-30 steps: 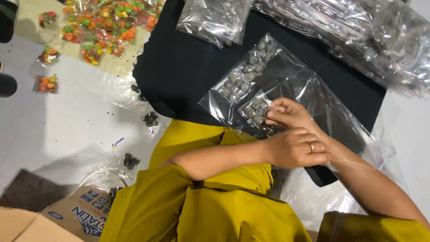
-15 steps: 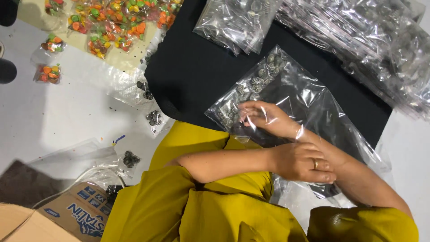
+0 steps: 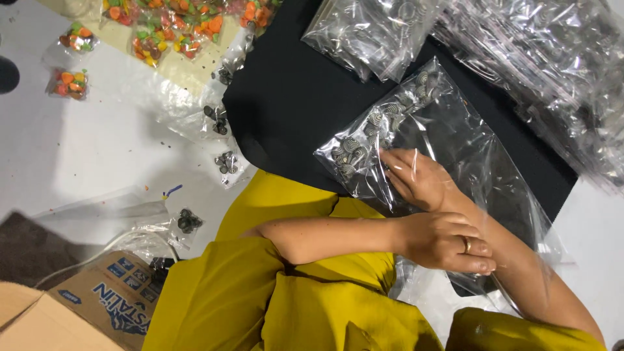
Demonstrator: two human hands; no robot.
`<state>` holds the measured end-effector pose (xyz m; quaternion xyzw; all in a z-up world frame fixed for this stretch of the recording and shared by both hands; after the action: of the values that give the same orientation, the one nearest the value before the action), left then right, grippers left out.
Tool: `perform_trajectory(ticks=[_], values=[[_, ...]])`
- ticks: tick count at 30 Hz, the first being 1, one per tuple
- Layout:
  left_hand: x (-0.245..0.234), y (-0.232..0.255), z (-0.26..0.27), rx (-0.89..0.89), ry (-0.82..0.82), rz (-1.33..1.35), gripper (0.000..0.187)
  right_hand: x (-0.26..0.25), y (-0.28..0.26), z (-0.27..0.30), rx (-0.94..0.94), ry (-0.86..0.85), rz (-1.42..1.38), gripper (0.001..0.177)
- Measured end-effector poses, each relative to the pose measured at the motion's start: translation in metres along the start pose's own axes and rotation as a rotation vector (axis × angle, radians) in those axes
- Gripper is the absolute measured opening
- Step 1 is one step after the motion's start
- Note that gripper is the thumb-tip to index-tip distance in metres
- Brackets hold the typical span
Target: Packaging small metal components into plastic bags.
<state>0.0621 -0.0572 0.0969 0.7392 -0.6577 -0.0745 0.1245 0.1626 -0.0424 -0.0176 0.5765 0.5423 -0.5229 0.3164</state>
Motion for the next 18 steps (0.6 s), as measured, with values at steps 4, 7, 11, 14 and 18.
perform_trajectory(ticks=[4,7,11,14,18], values=[[0.0,0.0,0.0,0.004,0.035,0.021,0.015,-0.02,-0.026,-0.001,-0.119,0.066,0.161,0.041],[0.003,-0.003,-0.002,-0.025,0.032,0.02,0.017,-0.011,-0.032,-0.008,-0.167,0.037,0.188,0.041],[0.01,-0.007,-0.001,0.011,0.009,-0.014,0.016,0.003,-0.042,-0.022,-0.257,-0.03,0.06,0.046],[0.005,-0.009,-0.002,0.012,-0.014,-0.051,0.017,0.016,-0.037,-0.021,-0.283,-0.057,0.074,0.052],[-0.007,-0.02,0.022,-0.194,-0.215,-0.074,0.03,-0.012,-0.036,-0.023,-0.2,-0.117,0.045,0.057]])
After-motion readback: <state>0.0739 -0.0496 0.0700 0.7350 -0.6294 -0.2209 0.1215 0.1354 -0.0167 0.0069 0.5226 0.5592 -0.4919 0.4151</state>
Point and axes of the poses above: each hand's wrist, its own z-axis away from the middle knuckle, its own x-axis out of the palm, y = z × x, the point moved 10 cm from there along -z, towards the middle knuckle, and after that the axes turned 5 degrees about z, right-handed, at the moved point
